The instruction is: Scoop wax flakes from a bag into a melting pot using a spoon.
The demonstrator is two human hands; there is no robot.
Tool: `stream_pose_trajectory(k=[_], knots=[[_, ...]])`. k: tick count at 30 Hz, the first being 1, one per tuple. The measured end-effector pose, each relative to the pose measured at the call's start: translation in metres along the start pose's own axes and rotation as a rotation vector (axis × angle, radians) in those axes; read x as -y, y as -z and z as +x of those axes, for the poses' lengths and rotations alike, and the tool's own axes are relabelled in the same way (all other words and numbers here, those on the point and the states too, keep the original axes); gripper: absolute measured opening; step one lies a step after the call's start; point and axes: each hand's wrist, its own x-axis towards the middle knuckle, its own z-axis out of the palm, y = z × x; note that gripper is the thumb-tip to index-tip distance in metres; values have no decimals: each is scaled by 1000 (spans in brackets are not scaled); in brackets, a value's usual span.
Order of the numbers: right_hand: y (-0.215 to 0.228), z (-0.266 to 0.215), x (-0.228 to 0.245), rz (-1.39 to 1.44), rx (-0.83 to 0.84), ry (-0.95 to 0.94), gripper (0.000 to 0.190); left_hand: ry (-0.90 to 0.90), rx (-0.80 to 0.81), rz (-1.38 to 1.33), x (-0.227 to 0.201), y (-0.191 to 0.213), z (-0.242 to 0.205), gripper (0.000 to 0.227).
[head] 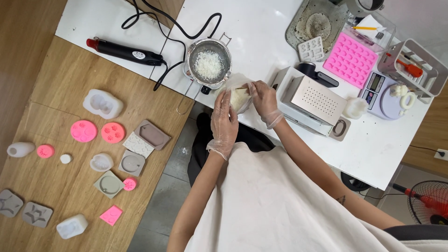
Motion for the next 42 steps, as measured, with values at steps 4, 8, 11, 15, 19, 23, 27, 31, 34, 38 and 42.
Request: stream_pose_trajectory(k=[4, 8, 11, 15, 19, 23, 27, 31, 34, 38, 42], knots=[[-16, 1, -41, 97, 35, -144, 25, -4, 16, -18, 0, -5, 1, 52], [-17, 5, -39, 212, 43, -250, 30, 13, 43, -17, -4, -1, 5, 52], [-10, 8, -29, 276, 35, -299, 35, 19, 46, -12, -4, -1, 3, 52], [3, 13, -14, 410, 22, -360, 38, 21, 34, -17, -2, 3, 6, 53], [2, 16, -62, 418, 34, -330, 39, 24, 16, -36, 0, 9, 8, 53], [5, 18, -60, 450, -41, -425, 40, 54, 27, -48, 7, 8, 8, 52], [11, 27, -41, 501, -117, -531, 40, 112, 45, -123, 8, 12, 13, 52], [20, 45, -9, 490, -149, -535, 40, 120, 32, -151, 20, 6, 12, 53], [22, 63, 4, 495, -155, -510, 39, 148, 26, -150, 22, 4, 14, 53], [14, 92, 24, 616, -143, -479, 33, 163, 30, -164, 19, 9, 17, 58], [-9, 105, 56, 481, -71, -187, 23, 192, 50, -191, 10, 18, 24, 60]])
